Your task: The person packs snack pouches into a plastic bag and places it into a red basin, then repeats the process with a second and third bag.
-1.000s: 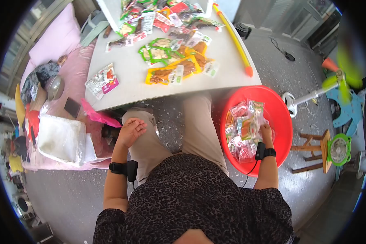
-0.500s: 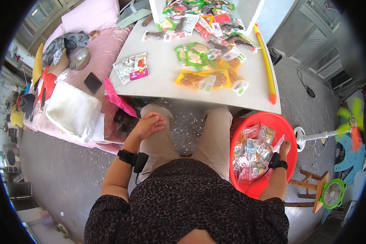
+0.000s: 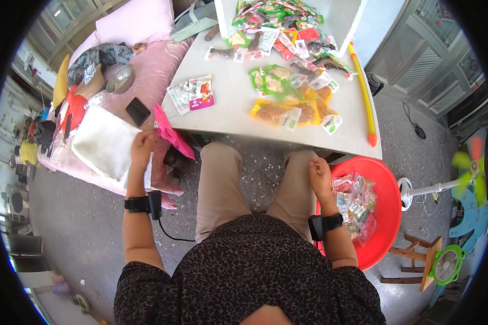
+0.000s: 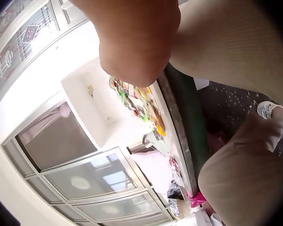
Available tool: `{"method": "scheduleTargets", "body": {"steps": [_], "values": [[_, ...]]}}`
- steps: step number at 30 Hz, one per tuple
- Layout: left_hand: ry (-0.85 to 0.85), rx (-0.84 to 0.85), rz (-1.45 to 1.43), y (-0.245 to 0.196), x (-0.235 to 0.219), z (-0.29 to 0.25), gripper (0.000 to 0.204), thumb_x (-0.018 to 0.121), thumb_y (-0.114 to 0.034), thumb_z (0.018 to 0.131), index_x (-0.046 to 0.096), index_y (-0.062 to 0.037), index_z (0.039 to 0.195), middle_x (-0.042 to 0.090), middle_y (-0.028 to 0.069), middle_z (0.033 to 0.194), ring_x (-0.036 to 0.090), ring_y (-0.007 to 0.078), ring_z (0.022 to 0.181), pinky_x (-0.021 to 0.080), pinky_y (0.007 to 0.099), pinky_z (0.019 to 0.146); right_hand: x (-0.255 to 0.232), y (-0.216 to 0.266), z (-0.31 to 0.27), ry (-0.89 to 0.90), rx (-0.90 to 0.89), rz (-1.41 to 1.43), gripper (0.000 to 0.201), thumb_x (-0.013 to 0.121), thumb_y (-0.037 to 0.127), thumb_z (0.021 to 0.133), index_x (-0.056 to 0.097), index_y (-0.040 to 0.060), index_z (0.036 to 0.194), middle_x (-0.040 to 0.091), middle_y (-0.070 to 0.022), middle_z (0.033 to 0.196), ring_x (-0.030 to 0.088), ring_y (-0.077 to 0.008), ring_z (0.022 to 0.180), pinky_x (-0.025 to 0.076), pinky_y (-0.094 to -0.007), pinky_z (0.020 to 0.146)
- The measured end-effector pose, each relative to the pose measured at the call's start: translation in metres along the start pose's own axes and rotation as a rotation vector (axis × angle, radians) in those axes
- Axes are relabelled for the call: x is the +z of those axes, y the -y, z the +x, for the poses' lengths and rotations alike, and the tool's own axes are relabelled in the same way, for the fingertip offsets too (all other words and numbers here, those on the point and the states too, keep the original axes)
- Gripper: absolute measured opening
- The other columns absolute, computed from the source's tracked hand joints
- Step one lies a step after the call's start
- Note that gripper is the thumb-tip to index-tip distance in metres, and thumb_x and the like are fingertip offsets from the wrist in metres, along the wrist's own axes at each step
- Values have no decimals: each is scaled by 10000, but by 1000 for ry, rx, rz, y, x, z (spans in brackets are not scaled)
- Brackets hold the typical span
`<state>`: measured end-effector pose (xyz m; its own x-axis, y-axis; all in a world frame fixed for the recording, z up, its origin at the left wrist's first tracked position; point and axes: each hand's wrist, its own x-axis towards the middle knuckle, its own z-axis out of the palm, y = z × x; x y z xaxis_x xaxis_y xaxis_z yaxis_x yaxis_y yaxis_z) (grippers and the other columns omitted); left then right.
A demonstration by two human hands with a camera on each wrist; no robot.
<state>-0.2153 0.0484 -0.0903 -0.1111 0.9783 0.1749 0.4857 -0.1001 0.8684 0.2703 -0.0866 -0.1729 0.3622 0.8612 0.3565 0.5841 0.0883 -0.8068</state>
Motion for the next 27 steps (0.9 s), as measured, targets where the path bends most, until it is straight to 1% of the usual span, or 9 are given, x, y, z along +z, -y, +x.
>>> {"method": "scheduleTargets", "body": {"steps": [1, 2, 5, 7, 9, 11, 14, 21, 27], "values": [[-167, 219, 359, 5, -21, 8, 190, 459, -125, 777, 523, 31, 864, 552, 145, 765, 537, 256, 739, 413, 299, 677, 7, 7, 1, 4, -62, -18, 93, 525, 44, 708, 528, 12, 796, 546, -123, 766, 532, -253, 707, 423, -314, 645], [-254, 189, 510, 14, -40, 15, 227, 453, -131, 759, 522, 47, 882, 540, 207, 843, 512, 335, 826, 392, 345, 755, 12, 13, 2, 8, -123, -35, 91, 525, 34, 698, 525, 14, 788, 545, -130, 770, 528, -275, 713, 423, -327, 646], [-401, 80, 842, 60, -88, 26, 316, 504, -154, 710, 515, 41, 957, 528, 216, 947, 480, 345, 921, 374, 398, 807, 20, 16, 2, 38, -260, -138, 111, 535, 15, 634, 518, 38, 741, 548, -106, 781, 521, -288, 765, 408, -365, 657], [-294, -80, 889, 103, -109, 27, 405, 530, -196, 686, 488, 44, 1010, 508, 248, 979, 466, 358, 956, 366, 399, 829, 21, 23, 0, 22, -381, -253, 118, 540, 22, 617, 518, 51, 729, 551, -93, 784, 522, -272, 780, 399, -366, 666], [-164, -232, 847, 147, -121, 27, 462, 520, -238, 683, 470, 36, 1052, 501, 248, 1010, 464, 361, 973, 361, 384, 848, 23, 23, -1, 12, -357, -268, 122, 542, 32, 610, 520, 62, 725, 552, -87, 788, 519, -261, 797, 389, -369, 684], [-137, -223, 876, 160, -122, 24, 391, 478, -256, 709, 513, 13, 990, 534, 232, 948, 499, 358, 914, 386, 391, 801, 25, 24, -1, -2, -352, -282, 120, 542, 39, 609, 521, 69, 723, 553, -82, 790, 518, -254, 808, 381, -372, 695], [-54, -315, 886, 142, -121, 22, 318, 442, -260, 728, 551, 1, 873, 553, 224, 862, 520, 367, 840, 402, 412, 734, 25, 23, 0, -3, -360, -299, 115, 541, 48, 612, 523, 73, 722, 554, -78, 793, 517, -250, 816, 372, -373, 696], [-297, -128, 857, 125, -124, 18, 257, 406, -198, 760, 536, 23, 756, 546, 235, 765, 518, 395, 733, 396, 443, 650, 25, 22, -2, 0, -353, -328, 117, 545, 54, 612, 529, 80, 725, 556, -78, 794, 517, -243, 810, 367, -368, 679], [-366, 19, 722, 20, -93, 7, 193, 425, -136, 751, 512, 35, 724, 531, 211, 727, 498, 371, 698, 379, 427, 633, 28, 17, -1, 10, -348, -309, 106, 543, 47, 612, 528, 72, 714, 555, -84, 780, 521, -249, 784, 374, -367, 663]]}}
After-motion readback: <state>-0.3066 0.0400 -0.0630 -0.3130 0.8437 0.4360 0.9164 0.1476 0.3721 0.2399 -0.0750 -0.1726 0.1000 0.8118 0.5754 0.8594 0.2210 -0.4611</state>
